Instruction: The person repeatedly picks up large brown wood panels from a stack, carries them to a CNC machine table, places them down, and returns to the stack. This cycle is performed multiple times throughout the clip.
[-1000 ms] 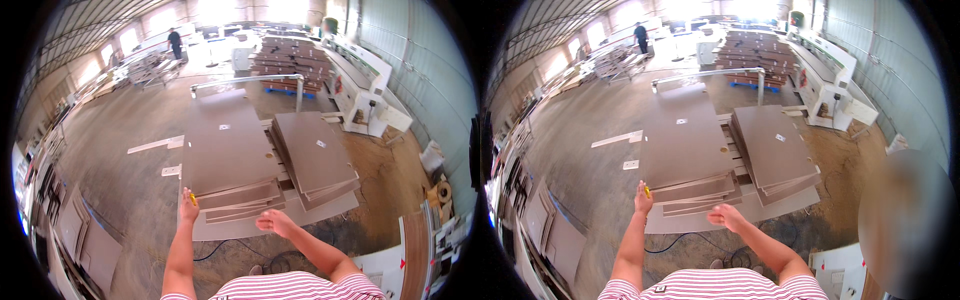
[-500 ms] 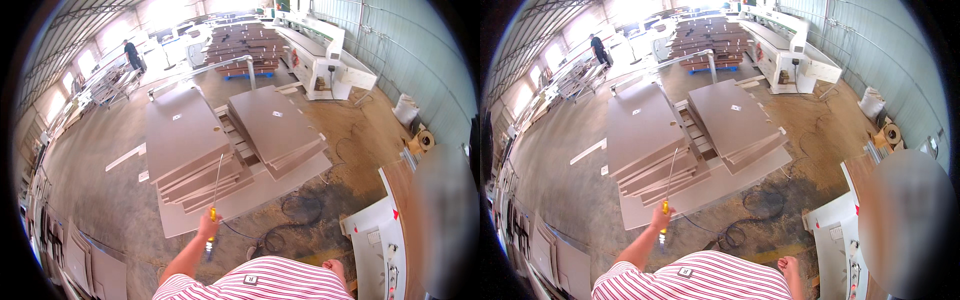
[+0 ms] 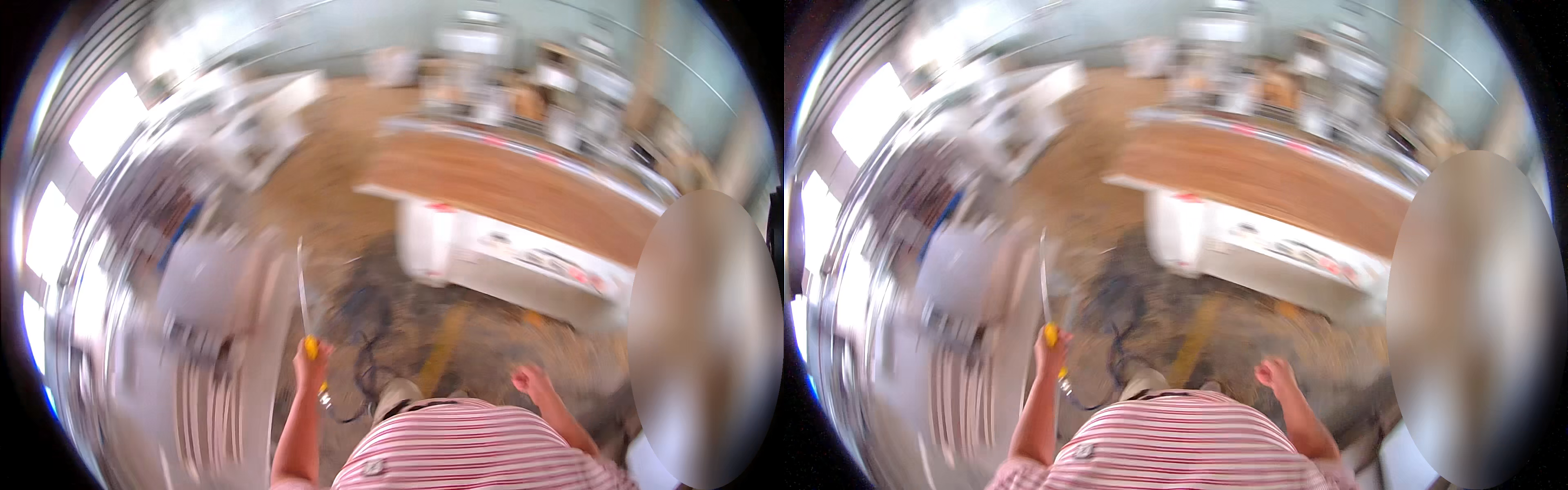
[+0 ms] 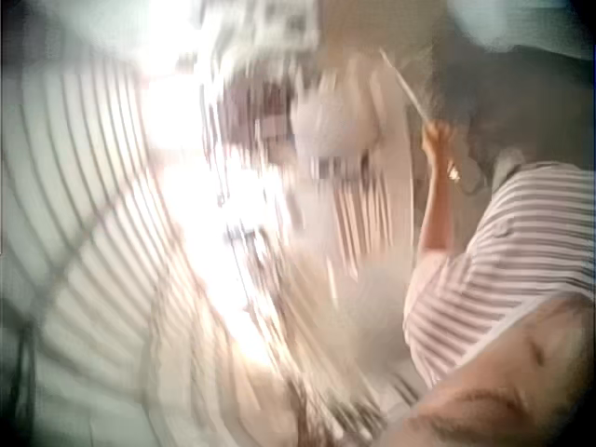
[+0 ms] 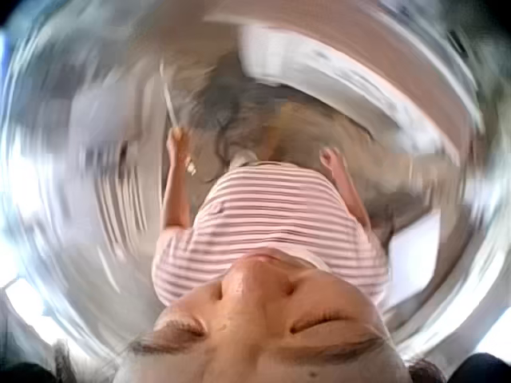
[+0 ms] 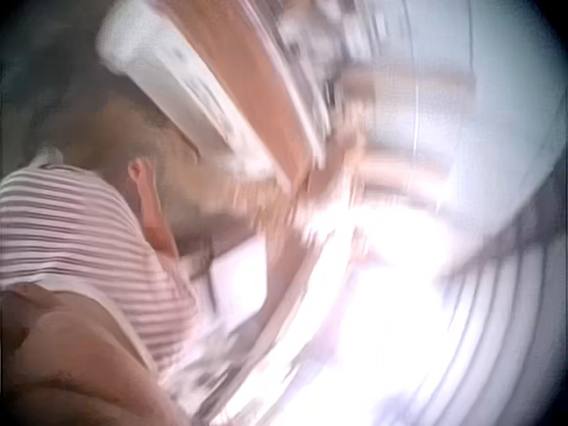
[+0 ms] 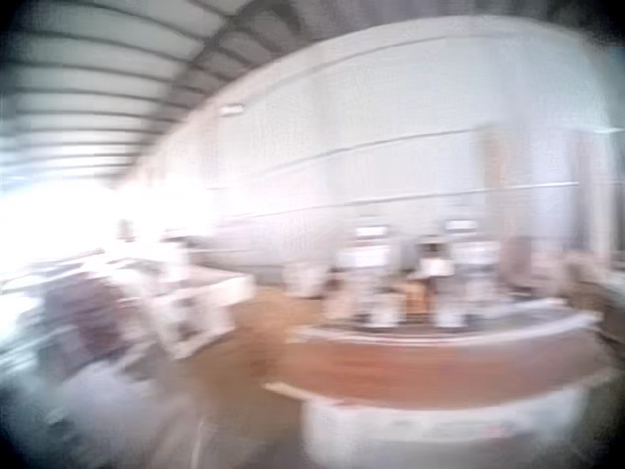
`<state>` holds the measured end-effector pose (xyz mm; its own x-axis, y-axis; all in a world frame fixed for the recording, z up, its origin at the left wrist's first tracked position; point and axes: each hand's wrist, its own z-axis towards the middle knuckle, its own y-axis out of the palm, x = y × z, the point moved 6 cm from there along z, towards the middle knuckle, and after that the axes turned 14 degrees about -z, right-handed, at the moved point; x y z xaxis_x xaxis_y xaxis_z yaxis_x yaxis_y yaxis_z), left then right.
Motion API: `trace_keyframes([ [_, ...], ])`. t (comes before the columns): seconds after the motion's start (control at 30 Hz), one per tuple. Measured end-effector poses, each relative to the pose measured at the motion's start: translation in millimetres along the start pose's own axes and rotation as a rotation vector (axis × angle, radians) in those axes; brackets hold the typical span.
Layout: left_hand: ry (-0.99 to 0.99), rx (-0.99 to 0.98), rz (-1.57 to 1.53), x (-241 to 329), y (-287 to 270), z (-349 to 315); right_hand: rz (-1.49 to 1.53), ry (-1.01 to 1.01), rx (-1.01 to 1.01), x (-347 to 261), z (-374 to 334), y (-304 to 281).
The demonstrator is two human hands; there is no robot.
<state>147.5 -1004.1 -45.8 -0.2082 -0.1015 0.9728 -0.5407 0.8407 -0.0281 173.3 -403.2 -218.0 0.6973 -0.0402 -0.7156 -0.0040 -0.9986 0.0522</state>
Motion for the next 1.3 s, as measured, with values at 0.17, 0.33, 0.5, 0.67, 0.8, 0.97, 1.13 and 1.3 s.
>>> trace_keyframes([
  [0.17, 0.229, -0.914, 0.377, 41.4, 239.3, -53.5, 0.145, 0.078, 0.266, -11.0, -8.4, -51.1],
  [0.33, -0.256, -1.513, 0.265, 36.0, 407.4, -121.5, 0.124, 0.050, 0.299, -8.8, -7.5, -69.0],
  [0.5, -0.101, -1.992, 0.709, 7.3, 534.0, -192.1, 0.344, 0.082, 0.488, 18.8, -29.7, -95.1],
  [0.67, 0.007, -2.286, 0.900, -11.3, 610.0, -280.3, 0.614, 0.157, 0.871, 113.3, -73.0, -145.3],
  [0.8, 0.187, -2.358, 0.850, -17.8, 663.2, -356.9, 0.922, 0.277, 1.086, 212.2, -127.5, -172.7],
  [0.97, 0.218, -2.220, 0.797, -56.8, 753.8, -443.5, 1.228, 0.241, 1.299, 295.3, -194.2, -261.1],
  [1.13, 0.513, -2.538, 0.974, -88.2, 767.7, -549.7, 1.287, 0.178, 1.482, 353.6, -242.1, -406.1],
  [1.3, 0.173, -2.329, 1.077, -119.8, 817.1, -598.1, 0.945, 0.638, 1.768, 437.6, -258.9, -526.7],
])
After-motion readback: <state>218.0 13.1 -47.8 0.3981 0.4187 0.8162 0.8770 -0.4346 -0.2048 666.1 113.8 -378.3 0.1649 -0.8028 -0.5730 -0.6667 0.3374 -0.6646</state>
